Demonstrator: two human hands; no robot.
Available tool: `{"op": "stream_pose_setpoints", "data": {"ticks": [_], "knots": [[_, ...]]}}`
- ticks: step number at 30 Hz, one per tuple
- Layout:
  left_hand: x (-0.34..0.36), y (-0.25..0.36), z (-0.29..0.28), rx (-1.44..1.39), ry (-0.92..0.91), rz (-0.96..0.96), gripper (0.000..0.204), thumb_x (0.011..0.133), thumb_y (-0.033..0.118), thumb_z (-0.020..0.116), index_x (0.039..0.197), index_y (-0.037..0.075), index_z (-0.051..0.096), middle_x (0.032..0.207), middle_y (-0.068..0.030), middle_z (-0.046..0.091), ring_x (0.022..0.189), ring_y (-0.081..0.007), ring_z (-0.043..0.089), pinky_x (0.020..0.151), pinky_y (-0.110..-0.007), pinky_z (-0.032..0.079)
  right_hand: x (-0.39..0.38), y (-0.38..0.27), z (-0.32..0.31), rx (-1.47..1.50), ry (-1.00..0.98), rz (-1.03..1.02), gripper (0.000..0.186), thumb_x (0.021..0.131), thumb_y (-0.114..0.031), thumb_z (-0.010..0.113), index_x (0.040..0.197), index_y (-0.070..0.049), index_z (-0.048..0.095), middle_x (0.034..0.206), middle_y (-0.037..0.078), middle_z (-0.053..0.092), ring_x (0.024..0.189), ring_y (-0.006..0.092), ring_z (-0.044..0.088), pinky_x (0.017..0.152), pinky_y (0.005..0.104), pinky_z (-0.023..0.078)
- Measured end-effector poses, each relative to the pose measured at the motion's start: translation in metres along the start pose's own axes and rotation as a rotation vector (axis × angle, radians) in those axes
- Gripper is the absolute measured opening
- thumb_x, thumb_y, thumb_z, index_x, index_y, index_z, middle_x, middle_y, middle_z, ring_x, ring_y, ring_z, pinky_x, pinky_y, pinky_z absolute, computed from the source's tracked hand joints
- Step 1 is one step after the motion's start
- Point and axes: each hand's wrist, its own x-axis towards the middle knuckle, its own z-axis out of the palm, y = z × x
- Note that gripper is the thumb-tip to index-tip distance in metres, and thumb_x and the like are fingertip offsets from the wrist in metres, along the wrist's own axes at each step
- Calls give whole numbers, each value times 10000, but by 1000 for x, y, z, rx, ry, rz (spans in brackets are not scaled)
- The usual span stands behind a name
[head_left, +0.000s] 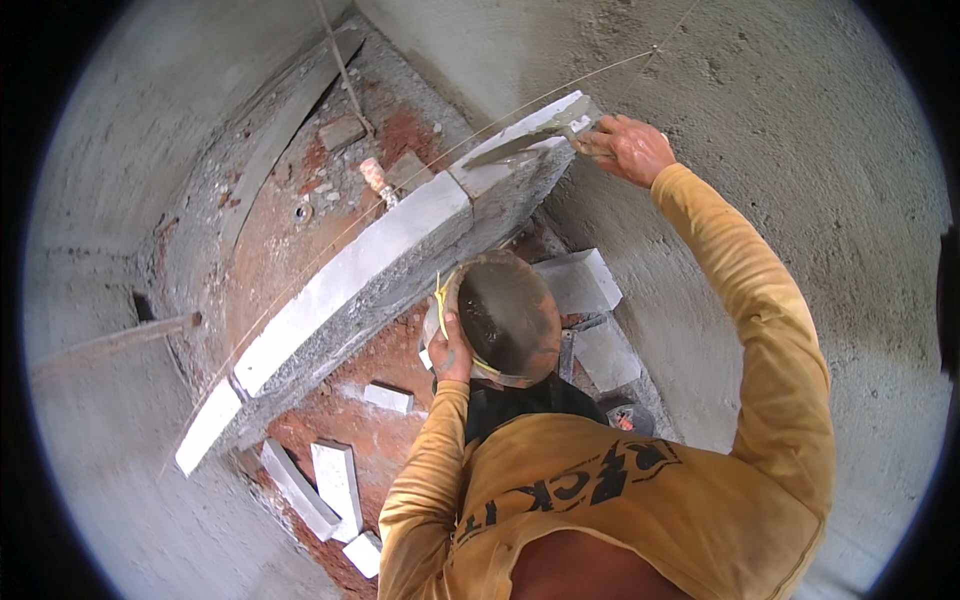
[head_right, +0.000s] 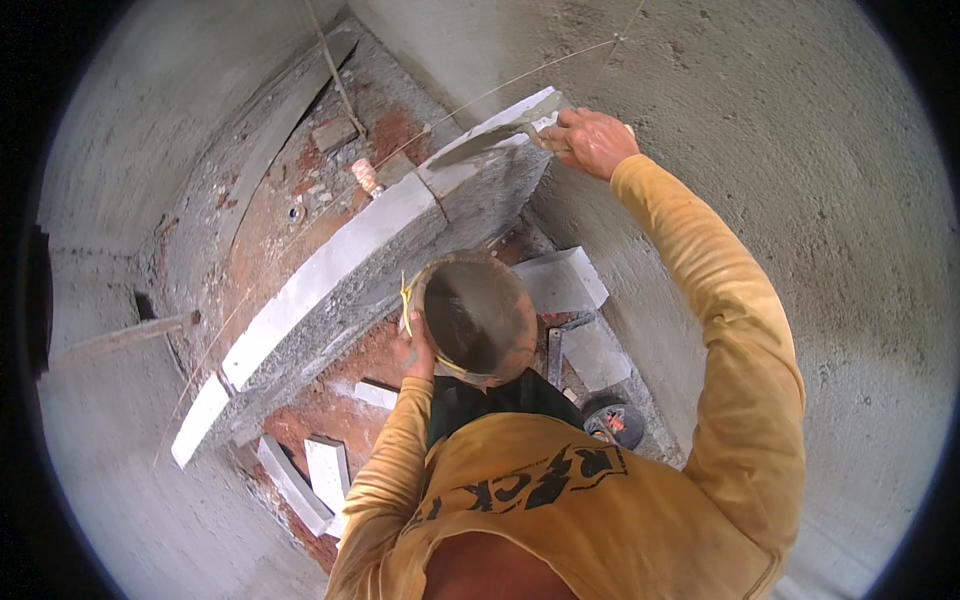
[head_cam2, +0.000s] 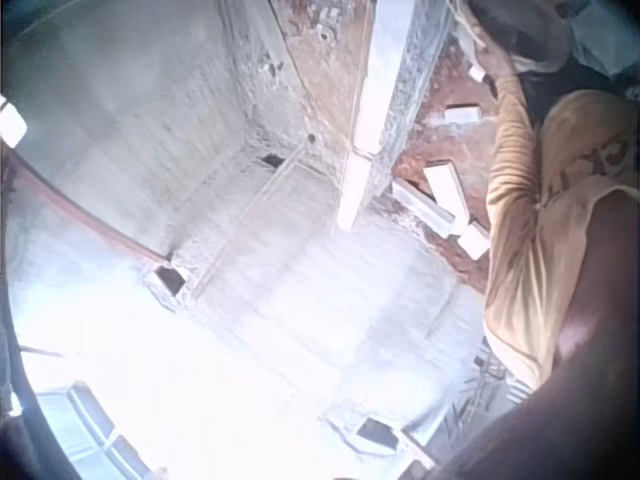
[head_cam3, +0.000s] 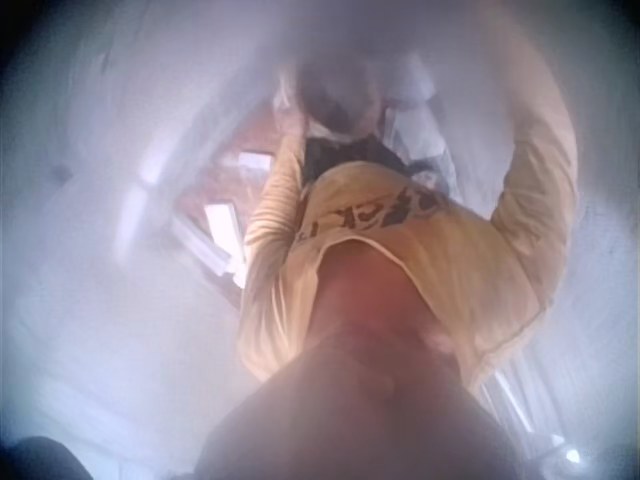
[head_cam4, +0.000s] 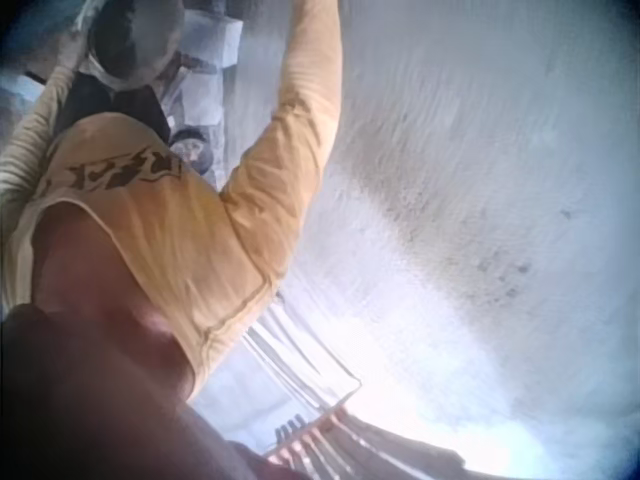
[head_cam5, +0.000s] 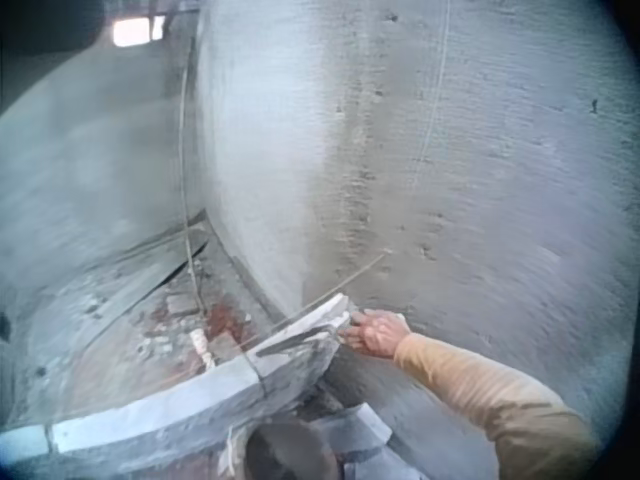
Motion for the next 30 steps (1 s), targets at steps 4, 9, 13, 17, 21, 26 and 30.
{"op": "stream_pose_setpoints", "data": {"ticks": [4,9,13,17,21,26,30], "knots": [[-1,-15,1,28,44,22,616,954,499,422,897,-72,646,629,-93,566,624,-178,533,615,-328,438,9,0,10,23,63,-45,420,764,-200,673,1177,-204,603,971,47,557,947,261,584,813,383,496],[2,-23,2,-93,107,131,622,952,500,419,890,-76,646,636,-101,575,650,-175,547,627,-330,442,10,-13,-3,72,-6,20,380,773,-216,666,1148,-174,620,993,64,574,966,270,586,821,400,492],[3,-13,-13,-17,51,-20,614,945,495,437,850,-73,651,619,-105,576,670,-186,558,643,-334,445,-26,-35,-17,216,-180,-15,343,792,-227,642,1130,-170,629,980,95,601,922,295,614,798,427,499],[9,13,-24,82,2,8,599,934,503,447,816,-46,654,604,-145,572,640,-244,573,641,-370,450,-60,-78,18,211,-506,-163,269,811,-257,600,1045,-142,665,910,112,645,862,312,646,759,435,512],[4,51,-24,228,-68,89,568,923,495,471,751,-24,627,610,-185,557,611,-298,572,630,-394,447,-64,-150,90,186,-447,-76,242,814,-252,564,928,-86,699,946,134,683,872,302,669,760,418,521],[-5,84,-29,286,-109,150,528,927,463,503,745,-18,625,601,-157,546,588,-234,537,610,-362,440,-74,-193,135,262,-618,-164,229,758,-261,649,903,-90,694,876,139,679,792,308,667,694,401,537],[-5,72,-46,123,-37,163,503,944,422,505,746,-25,622,604,-100,558,598,-168,510,598,-336,425,-81,-184,140,699,-686,-146,286,740,-270,664,929,-62,717,846,124,696,747,258,672,650,372,527]]}}
